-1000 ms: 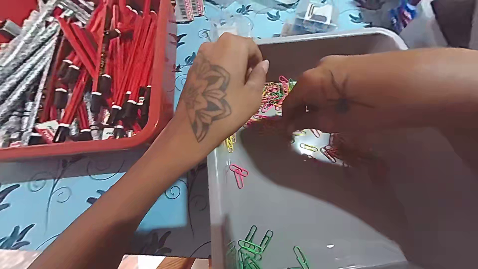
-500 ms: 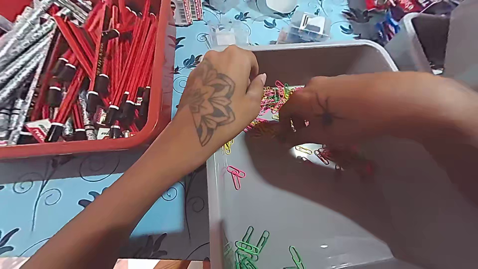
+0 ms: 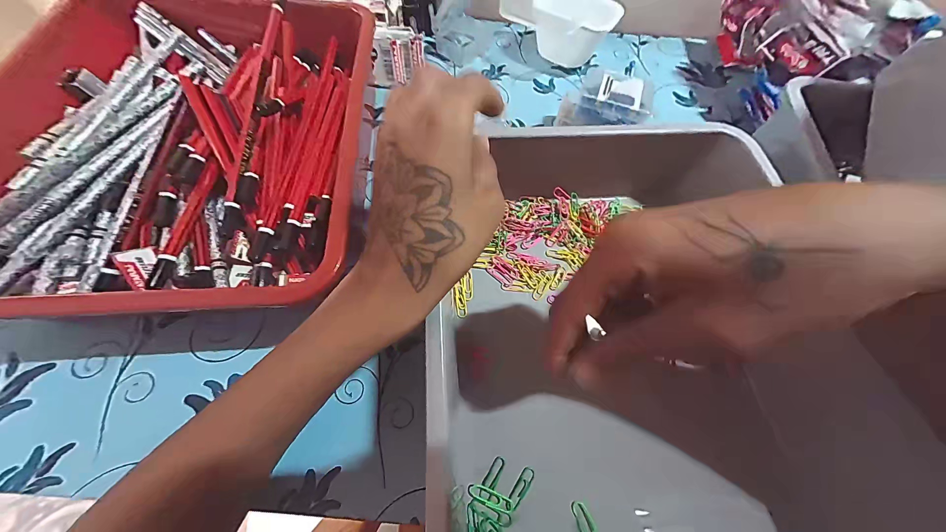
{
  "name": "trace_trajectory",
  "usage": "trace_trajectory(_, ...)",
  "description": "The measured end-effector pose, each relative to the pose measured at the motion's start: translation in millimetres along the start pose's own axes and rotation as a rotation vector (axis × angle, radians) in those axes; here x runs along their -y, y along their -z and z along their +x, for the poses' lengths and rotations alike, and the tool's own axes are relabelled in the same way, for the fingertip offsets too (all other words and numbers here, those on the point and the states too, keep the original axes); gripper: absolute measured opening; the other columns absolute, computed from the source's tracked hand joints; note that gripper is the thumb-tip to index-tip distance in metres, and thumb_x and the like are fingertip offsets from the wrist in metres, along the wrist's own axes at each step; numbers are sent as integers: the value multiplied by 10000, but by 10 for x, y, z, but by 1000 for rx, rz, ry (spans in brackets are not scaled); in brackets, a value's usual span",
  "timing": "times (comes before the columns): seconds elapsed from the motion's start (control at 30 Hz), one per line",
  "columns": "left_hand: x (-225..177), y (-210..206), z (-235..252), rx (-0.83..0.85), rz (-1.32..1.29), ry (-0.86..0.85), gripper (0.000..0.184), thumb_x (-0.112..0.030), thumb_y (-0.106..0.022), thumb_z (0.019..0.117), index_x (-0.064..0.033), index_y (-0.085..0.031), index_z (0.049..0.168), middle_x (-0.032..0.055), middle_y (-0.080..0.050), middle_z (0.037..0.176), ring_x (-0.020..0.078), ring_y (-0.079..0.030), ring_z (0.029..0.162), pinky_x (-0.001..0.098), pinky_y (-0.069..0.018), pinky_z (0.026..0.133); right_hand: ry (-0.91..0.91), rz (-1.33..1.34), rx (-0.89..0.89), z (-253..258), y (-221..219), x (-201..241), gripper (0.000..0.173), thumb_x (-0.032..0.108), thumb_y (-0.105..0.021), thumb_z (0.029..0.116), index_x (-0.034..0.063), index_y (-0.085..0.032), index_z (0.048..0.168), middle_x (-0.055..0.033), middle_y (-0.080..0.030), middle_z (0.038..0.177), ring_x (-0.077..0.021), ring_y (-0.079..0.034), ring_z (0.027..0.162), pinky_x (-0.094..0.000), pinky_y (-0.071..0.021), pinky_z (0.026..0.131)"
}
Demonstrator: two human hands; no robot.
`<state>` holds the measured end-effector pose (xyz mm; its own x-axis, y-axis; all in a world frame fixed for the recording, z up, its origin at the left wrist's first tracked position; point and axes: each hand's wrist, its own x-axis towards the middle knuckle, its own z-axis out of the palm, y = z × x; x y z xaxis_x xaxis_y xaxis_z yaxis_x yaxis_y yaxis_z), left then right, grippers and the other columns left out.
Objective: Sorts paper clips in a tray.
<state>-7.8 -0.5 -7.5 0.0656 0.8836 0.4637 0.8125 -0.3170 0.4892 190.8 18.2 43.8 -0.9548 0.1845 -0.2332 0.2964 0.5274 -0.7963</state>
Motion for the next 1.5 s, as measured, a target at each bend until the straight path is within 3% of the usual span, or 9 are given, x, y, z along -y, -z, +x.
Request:
trace_trajectory(0.13, 99, -41, 5, 189, 17, -362, 199, 29, -550, 905, 4, -728, 990, 173, -717, 911, 321, -706, 871, 480, -531, 744, -138, -440, -427, 131, 24, -290, 94, 156, -651, 941, 141, -724, 883, 55, -609, 700, -46, -544, 605, -266, -425, 518)
trace_trajectory(0.3, 354, -25, 3, 366, 195, -449, 276, -188, -579, 872, -14, -700, 1048, 172, -680, 922, 331, -684, 835, 508, -520, 676, -273, -489, -510, 338, -93, -406, 245, 151, -721, 933, 6, -691, 1128, -149, -679, 990, -311, -669, 956, -525, -530, 798)
trace_trajectory(0.53, 54, 170, -109, 593, 424, -268, 132, -123, -703, 937, 4, -696, 902, 170, -685, 866, 381, -656, 945, 576, -375, 1024, -344, -557, -403, 415, -45, -320, 108, 131, -672, 954, 47, -727, 994, -129, -673, 916, -310, -666, 906, -526, -507, 735)
trace_trajectory(0.63, 389, 33, -107, 463, 384, -461, 115, -209, -629, 868, -102, -655, 836, 77, -615, 731, 297, -624, 751, 555, -424, 817, -478, -583, -434, 352, 4, -292, 109, 169, -680, 957, 71, -723, 938, -109, -682, 836, -312, -675, 835, -542, -500, 677)
trace_trajectory(0.73, 18, 127, -78, 578, 395, -236, 129, -100, -654, 956, -29, -665, 848, 116, -631, 729, 313, -643, 777, 525, -447, 832, -600, -638, -452, 309, 68, -230, 117, 133, -658, 981, 53, -727, 1031, -147, -693, 894, -355, -677, 888, -576, -497, 721)
trace_trajectory(0.9, 339, -42, -32, 314, 328, -360, 170, -225, -534, 899, -119, -661, 857, 58, -564, 652, 248, -592, 596, 432, -419, 515, -263, -541, -532, 223, 55, -334, 122, 101, -650, 950, 57, -732, 1029, -87, -685, 863, -232, -642, 765, -467, -516, 678)
trace_trajectory(1.17, 156, 40, -19, 278, 262, -190, 270, -208, -493, 1022, -63, -719, 1053, 131, -707, 868, 305, -682, 762, 530, -478, 643, -223, -473, -373, 340, -57, -371, 87, 163, -715, 940, 82, -737, 963, -68, -701, 849, -232, -687, 822, -492, -547, 711)
trace_trajectory(1.33, 340, -7, 12, 236, 297, -270, 317, -343, -461, 1007, -154, -714, 1020, 34, -679, 806, 202, -644, 685, 475, -450, 584, -277, -489, -330, 341, -32, -353, 109, 136, -701, 926, 86, -665, 837, -34, -622, 727, -198, -630, 704, -452, -508, 614)
trace_trajectory(1.5, -7, 226, -43, 338, 112, -133, 104, -106, -653, 988, -88, -754, 1006, 117, -705, 853, 293, -648, 722, 523, -483, 643, -313, -431, -301, 289, 18, -268, 189, 183, -683, 952, 86, -618, 804, -7, -538, 676, -152, -542, 632, -378, -426, 557)
